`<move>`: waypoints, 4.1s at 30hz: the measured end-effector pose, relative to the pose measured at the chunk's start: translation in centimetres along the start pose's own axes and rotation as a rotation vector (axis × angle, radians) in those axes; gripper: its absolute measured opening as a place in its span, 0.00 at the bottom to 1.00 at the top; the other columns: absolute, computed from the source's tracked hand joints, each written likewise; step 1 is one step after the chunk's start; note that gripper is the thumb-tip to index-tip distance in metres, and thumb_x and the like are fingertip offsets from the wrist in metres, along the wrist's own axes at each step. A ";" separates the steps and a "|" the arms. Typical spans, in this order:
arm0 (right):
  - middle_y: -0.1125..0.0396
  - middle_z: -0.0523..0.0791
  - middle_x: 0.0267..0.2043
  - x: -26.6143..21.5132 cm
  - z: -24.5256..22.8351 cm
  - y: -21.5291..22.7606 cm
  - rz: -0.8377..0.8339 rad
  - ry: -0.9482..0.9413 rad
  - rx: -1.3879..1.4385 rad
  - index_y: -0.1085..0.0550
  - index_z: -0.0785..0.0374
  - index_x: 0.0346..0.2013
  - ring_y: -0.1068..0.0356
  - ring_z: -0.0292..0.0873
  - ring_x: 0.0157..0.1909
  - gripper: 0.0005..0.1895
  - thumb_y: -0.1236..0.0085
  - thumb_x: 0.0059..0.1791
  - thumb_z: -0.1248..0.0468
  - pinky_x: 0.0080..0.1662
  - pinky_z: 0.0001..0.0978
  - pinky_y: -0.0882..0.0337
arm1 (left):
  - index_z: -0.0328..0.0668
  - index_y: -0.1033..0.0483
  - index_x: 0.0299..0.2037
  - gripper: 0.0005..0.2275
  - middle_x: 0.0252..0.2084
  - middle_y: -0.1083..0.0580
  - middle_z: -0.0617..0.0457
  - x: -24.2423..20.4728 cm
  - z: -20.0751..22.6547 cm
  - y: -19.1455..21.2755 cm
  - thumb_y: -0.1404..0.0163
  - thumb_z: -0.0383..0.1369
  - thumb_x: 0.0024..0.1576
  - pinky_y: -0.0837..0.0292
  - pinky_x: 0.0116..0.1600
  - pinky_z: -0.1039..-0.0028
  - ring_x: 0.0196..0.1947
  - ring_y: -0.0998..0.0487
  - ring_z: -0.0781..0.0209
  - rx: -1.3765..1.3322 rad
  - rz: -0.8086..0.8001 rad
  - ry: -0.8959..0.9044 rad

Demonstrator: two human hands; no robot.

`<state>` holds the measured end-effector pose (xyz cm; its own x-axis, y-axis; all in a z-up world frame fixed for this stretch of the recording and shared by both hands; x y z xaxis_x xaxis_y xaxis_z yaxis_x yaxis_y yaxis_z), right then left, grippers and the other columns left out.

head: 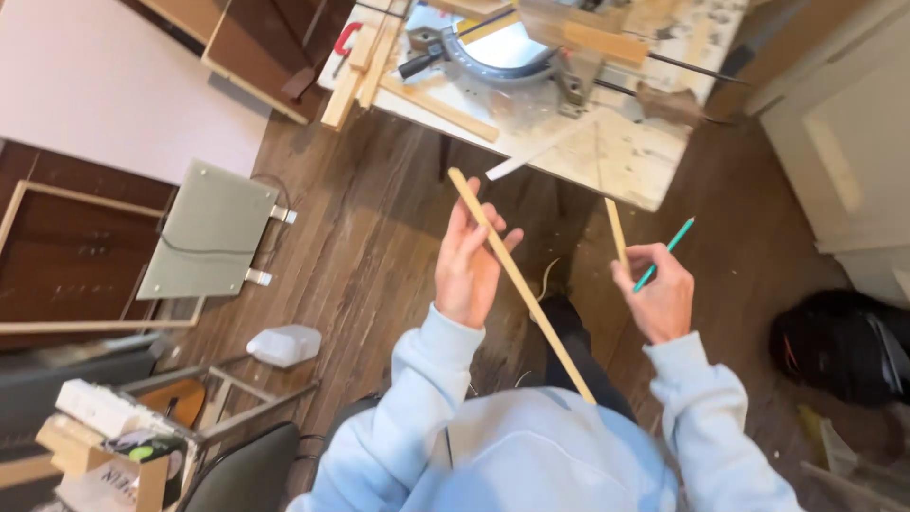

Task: Measuring a piece of wood with a tape measure, marking it with a pencil, and cutting it to size using a miter saw.

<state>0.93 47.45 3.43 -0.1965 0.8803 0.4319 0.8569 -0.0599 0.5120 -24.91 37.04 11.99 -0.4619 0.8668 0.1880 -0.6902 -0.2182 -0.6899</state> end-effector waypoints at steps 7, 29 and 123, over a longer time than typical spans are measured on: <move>0.26 0.50 0.39 14.8 21.1 -14.6 -0.313 0.010 -0.320 0.19 0.52 0.45 0.23 0.57 0.47 0.13 0.29 0.50 0.52 0.51 0.52 0.22 | 0.40 0.48 0.80 0.29 0.55 0.29 0.50 17.5 -0.6 0.1 0.54 0.26 0.68 0.23 0.66 0.48 0.53 0.24 0.60 -0.187 0.063 0.013; 0.21 0.41 0.42 19.3 12.2 -24.1 0.110 -0.151 -0.359 0.16 0.44 0.45 0.22 0.48 0.46 0.06 0.26 0.54 0.57 0.51 0.37 0.21 | 0.38 0.31 0.70 0.21 0.54 0.22 0.45 50.9 -1.4 16.9 0.46 0.35 0.69 0.13 0.46 0.67 0.43 0.16 0.56 0.376 0.025 0.632; 0.26 0.57 0.48 40.4 4.7 -34.1 0.545 -0.140 -0.117 0.23 0.77 0.49 0.27 0.50 0.40 0.09 0.35 0.57 0.85 0.38 0.35 0.22 | 0.52 0.19 0.45 0.09 0.64 0.29 0.60 68.9 -13.2 22.0 0.34 0.29 0.57 0.32 0.62 0.61 0.55 0.28 0.59 1.753 -1.169 -0.807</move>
<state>-33.99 87.28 -0.06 0.3312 0.7609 0.5579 0.7566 -0.5675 0.3248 -64.58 97.83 0.53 0.6389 0.6628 0.3905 -0.1865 -0.3590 0.9145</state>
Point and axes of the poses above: each hand's wrist, its own x-axis towards the middle knuckle, its own y-axis out of the back of the hand, z = x × y, the point moved 4 cm from there along x, towards the middle knuckle
